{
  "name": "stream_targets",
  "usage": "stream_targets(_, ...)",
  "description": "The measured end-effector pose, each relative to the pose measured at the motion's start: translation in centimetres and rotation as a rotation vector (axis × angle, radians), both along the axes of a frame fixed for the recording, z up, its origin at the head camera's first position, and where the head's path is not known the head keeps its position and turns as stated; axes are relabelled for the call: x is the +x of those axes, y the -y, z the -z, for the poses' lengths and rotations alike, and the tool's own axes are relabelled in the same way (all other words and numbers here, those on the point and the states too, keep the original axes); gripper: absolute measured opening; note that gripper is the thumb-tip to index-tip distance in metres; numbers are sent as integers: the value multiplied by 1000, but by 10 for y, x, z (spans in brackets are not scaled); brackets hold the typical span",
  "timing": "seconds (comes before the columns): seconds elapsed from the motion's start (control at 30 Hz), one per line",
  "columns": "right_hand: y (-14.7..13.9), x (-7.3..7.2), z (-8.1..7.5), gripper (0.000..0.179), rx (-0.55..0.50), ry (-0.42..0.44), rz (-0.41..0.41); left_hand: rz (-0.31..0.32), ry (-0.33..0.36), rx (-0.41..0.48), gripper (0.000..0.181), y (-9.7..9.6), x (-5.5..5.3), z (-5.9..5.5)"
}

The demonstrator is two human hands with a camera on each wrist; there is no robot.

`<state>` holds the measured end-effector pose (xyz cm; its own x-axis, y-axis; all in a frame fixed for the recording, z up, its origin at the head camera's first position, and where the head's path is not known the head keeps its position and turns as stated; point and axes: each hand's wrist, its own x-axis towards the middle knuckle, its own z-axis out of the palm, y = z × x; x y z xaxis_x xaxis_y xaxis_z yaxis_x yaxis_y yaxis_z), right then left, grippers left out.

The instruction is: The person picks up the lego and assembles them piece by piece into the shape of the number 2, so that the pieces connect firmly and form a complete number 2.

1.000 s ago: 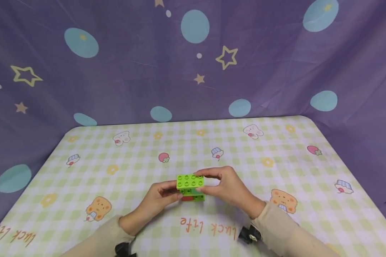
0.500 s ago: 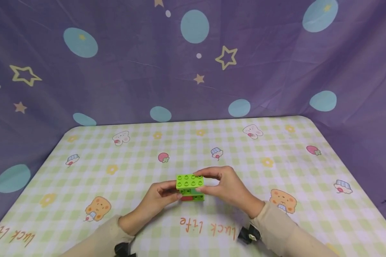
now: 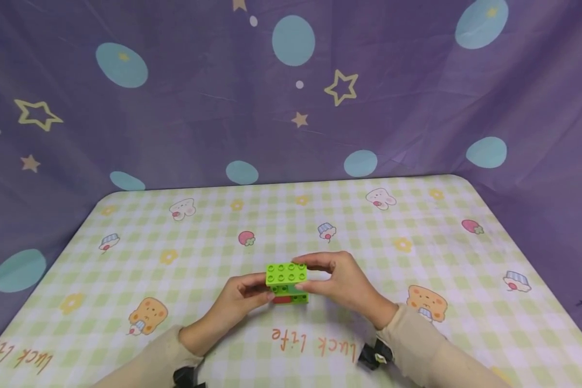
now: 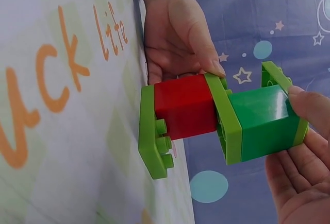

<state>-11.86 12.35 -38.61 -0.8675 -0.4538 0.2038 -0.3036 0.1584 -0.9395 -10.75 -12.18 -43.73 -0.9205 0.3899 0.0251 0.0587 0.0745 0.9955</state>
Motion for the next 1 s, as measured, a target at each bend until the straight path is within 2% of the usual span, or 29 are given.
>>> stream_targets(0.33, -1, -1, 1, 40, 2, 1, -16, 8, 9, 25, 40, 0, 0, 0)
stream_targets(0.43, -2, -3, 2, 41, -2, -7, -44, 15, 13, 44, 41, 0, 0, 1)
stream_targets(0.67, -6, -5, 6, 51, 21, 48, -112, 17, 17, 84, 46, 0, -1, 2)
stream_targets(0.87, -12, 0, 14, 50, 69, 64, -73, -15, 60, 44, 50, 1, 0, 0)
stream_targets(1.0, -12, 4, 22, 47, 54, 93, -20, -27, 79, 33, 51, 1, 1, -1)
